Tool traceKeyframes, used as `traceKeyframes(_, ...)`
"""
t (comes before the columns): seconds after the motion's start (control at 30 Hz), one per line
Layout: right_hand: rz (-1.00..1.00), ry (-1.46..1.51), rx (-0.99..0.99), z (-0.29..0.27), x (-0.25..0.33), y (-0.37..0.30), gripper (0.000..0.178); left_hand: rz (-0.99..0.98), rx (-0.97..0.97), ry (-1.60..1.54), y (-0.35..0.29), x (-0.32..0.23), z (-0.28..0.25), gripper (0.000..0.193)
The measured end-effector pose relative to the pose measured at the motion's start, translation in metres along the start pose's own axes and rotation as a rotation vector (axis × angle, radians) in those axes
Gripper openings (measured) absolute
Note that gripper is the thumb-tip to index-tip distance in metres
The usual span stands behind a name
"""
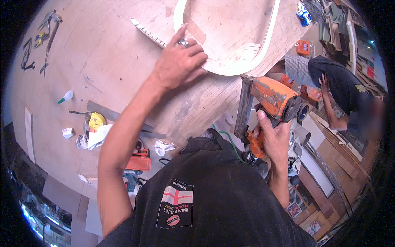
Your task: The person aligns a curved wooden strip along the edge of a large oval wooden board and secures it using a pneumatic nail gun. The person repeatedly positions the strip and drives nails along its length to attach it to the board.
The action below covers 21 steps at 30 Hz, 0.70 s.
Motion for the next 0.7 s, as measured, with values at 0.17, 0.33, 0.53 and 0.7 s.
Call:
traceKeyframes(0.17,0.006,-0.012,0.042,0.014,0.003,0.008,0.053,0.090,0.087,-0.044,0.003,0.015,-0.005,0.030)
traceKeyframes(0.33,0.056,-0.033,0.127,0.033,0.009,0.020,0.055,0.092,0.084,-0.134,0.005,0.019,-0.003,0.024)
traceKeyframes(0.53,0.086,-0.126,0.206,0.048,0.014,0.032,0.051,0.132,0.050,-0.150,0.005,0.019,-0.002,0.025)
traceKeyframes(0.7,0.074,-0.144,0.216,0.053,0.018,0.036,0.053,0.155,0.026,-0.158,0.003,0.020,-0.002,0.026)
Point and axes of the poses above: each hand's wrist, its own y-axis towards the middle knuckle, its own z-axis out of the palm, x = y × z, the point moved 8 cm from there along y, towards the middle knuckle, and after that the axes turned 15 degrees about x, right-handed, at the moved point
